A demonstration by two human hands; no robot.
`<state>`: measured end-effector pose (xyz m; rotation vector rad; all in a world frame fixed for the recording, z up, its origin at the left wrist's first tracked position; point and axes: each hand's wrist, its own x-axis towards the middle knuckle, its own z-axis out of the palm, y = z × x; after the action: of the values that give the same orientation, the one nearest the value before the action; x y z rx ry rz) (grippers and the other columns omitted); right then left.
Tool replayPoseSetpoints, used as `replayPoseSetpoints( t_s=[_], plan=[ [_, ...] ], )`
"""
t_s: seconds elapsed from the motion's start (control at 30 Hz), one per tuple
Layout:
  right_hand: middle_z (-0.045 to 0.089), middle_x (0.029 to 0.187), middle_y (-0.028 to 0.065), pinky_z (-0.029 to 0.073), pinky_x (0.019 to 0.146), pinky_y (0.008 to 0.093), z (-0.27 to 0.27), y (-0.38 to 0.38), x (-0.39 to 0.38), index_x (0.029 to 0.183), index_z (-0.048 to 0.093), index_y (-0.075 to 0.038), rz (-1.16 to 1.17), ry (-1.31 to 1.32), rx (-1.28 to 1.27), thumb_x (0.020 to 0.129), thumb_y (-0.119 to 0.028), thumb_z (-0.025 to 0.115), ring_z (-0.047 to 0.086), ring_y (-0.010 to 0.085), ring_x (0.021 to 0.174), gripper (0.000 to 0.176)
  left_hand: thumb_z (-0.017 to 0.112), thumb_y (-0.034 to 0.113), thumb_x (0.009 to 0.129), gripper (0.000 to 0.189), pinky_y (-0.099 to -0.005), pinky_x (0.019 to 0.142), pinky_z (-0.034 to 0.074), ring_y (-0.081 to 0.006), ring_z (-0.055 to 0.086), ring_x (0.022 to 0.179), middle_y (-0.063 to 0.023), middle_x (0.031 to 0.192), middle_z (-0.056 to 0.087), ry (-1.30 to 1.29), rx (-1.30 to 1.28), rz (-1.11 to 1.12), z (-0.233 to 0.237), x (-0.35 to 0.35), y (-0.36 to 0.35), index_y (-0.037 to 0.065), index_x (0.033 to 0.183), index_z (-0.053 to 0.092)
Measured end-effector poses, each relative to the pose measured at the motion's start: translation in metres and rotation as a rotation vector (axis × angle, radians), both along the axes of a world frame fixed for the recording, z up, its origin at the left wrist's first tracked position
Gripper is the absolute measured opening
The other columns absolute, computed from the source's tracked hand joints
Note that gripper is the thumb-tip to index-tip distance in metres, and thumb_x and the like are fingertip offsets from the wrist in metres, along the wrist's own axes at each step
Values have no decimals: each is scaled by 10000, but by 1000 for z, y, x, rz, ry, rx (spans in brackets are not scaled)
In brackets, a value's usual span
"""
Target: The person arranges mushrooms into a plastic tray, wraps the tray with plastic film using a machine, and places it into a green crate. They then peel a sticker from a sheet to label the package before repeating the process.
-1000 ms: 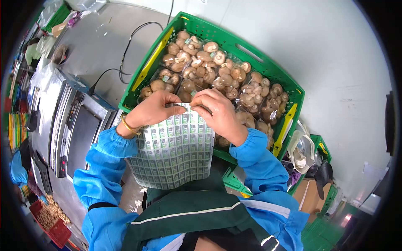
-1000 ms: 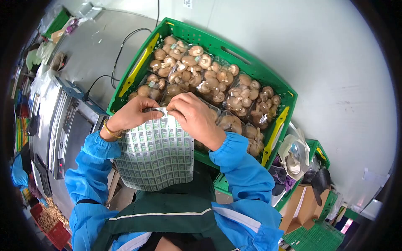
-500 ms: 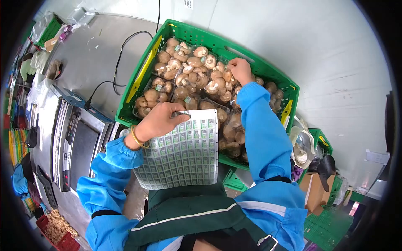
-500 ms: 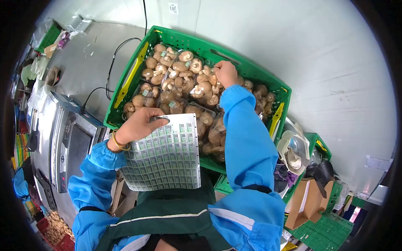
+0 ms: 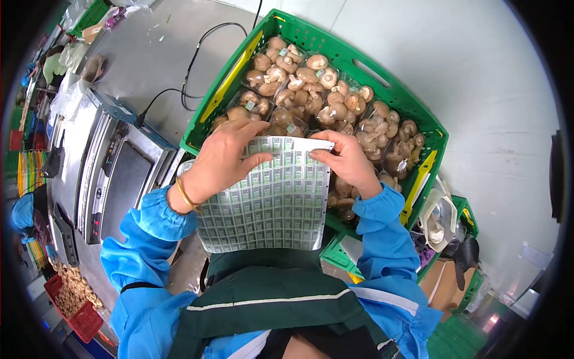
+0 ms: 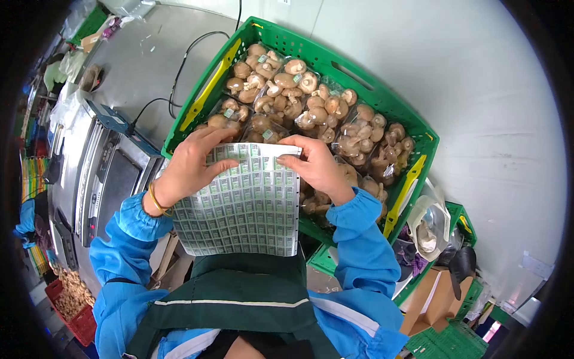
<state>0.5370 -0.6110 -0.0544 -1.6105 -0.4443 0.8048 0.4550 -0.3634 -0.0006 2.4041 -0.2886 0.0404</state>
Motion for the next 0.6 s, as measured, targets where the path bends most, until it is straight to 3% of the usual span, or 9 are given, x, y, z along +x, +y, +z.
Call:
replayPoseSetpoints(
  t_s=[0.07,0.17,0.3,0.37,0.43,0.53,0.6],
  plan=[
    [646,922,41,489,691,229,1,-2,-3,1069,588,28,-33,38,32,839,-22,642,589,71,791,242,742,191,750,488,-367,831,472,-323,584,961,-158,1064,596,-15,38,-17,3,1,-1,5,1163,560],
    [647,931,43,490,702,229,1,-2,-9,1091,578,20,-105,62,87,835,-18,643,593,76,814,267,700,129,809,382,-323,912,450,-212,589,1026,-110,1112,616,-146,-195,124,17,10,3,-2,1149,584],
    [648,958,51,492,727,232,-4,-3,-16,1123,561,17,-196,25,66,826,0,645,601,88,847,310,567,186,927,297,-308,945,428,-178,594,1020,-94,1129,622,-21,-826,398,54,17,32,-22,1137,594],
    [647,978,68,492,756,243,-2,-3,-19,1140,551,34,-251,81,80,829,8,636,605,101,863,323,521,238,948,328,-317,946,442,-156,595,999,-111,1121,620,-25,-1157,361,49,17,61,-13,1150,581],
    [644,980,72,489,767,242,-4,-6,-21,1159,541,34,-266,86,118,833,17,625,605,108,877,337,516,248,950,324,-310,935,444,-155,588,1007,-106,1120,618,43,-1276,447,43,9,80,3,1153,576],
    [619,1053,86,478,808,249,-10,-11,-21,1199,514,24,-303,71,127,836,26,611,590,123,943,375,556,220,927,292,-285,918,435,-136,563,999,-74,1123,605,142,-865,566,14,-19,91,21,1139,582],
    [599,1095,92,470,831,256,-10,-10,-22,1220,497,19,-355,59,169,837,27,608,578,133,979,398,605,127,892,221,-258,873,435,-103,550,960,-29,1029,606,264,-821,509,-22,-37,89,24,1087,591]
  ],
)
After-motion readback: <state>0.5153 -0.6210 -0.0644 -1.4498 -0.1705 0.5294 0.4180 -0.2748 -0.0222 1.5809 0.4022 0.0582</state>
